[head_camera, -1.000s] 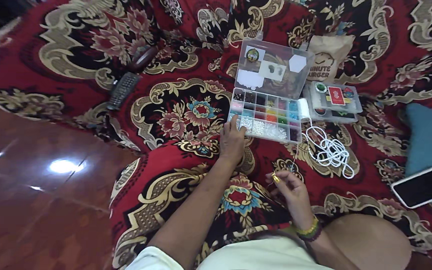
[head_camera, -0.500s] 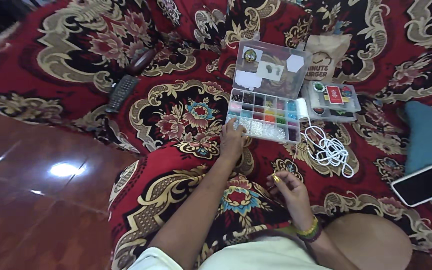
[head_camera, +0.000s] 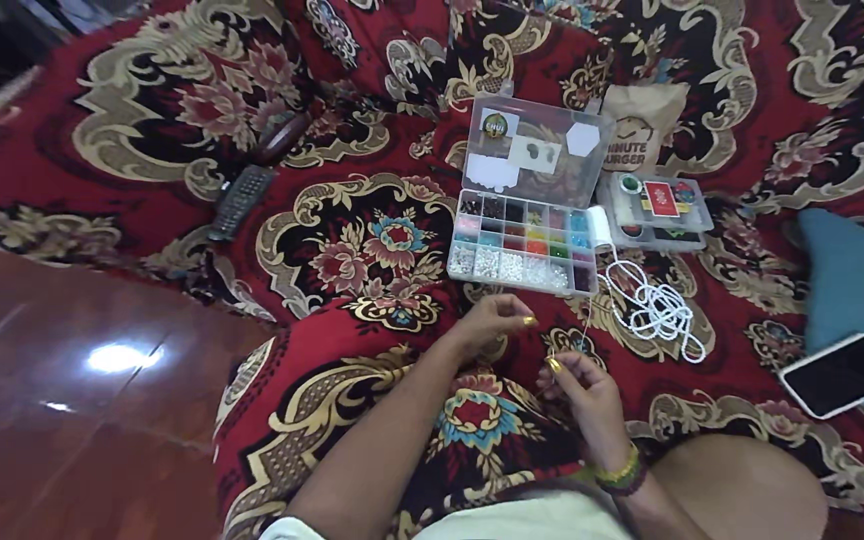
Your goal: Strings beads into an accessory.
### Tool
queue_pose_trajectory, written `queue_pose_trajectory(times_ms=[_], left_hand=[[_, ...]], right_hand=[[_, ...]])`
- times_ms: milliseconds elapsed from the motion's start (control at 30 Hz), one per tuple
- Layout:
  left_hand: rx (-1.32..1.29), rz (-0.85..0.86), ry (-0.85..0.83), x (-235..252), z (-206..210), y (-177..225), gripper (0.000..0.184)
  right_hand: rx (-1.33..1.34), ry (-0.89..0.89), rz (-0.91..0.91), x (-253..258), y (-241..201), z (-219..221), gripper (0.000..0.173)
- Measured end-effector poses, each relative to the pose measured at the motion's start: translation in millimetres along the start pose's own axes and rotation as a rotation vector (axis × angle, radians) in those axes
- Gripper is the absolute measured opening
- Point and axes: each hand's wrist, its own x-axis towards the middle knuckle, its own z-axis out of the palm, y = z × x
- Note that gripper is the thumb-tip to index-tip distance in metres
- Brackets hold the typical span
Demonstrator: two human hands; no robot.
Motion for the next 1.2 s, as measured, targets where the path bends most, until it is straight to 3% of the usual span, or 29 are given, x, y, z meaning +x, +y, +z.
queue_pose_trajectory(times_ms=[100, 367, 1200], left_hand=[[-0.025, -0.132, -0.172, -5.0, 1.8, 8.3, 0.011], [-0.003, -0.149, -0.347, -3.7, -1.4, 4.3, 0.016], [-0.072, -0.152, -0.337, -3.9, -4.2, 4.0, 0.015]], right_hand=[[0.026, -0.005, 0.008, -0.5, 0.6, 0.3, 0.012], [0.025, -0.082, 0.029, -3.3, 0.0, 2.4, 0.009], [-0.003, -0.116, 0.048, -1.0, -2.8, 2.0, 0.012]])
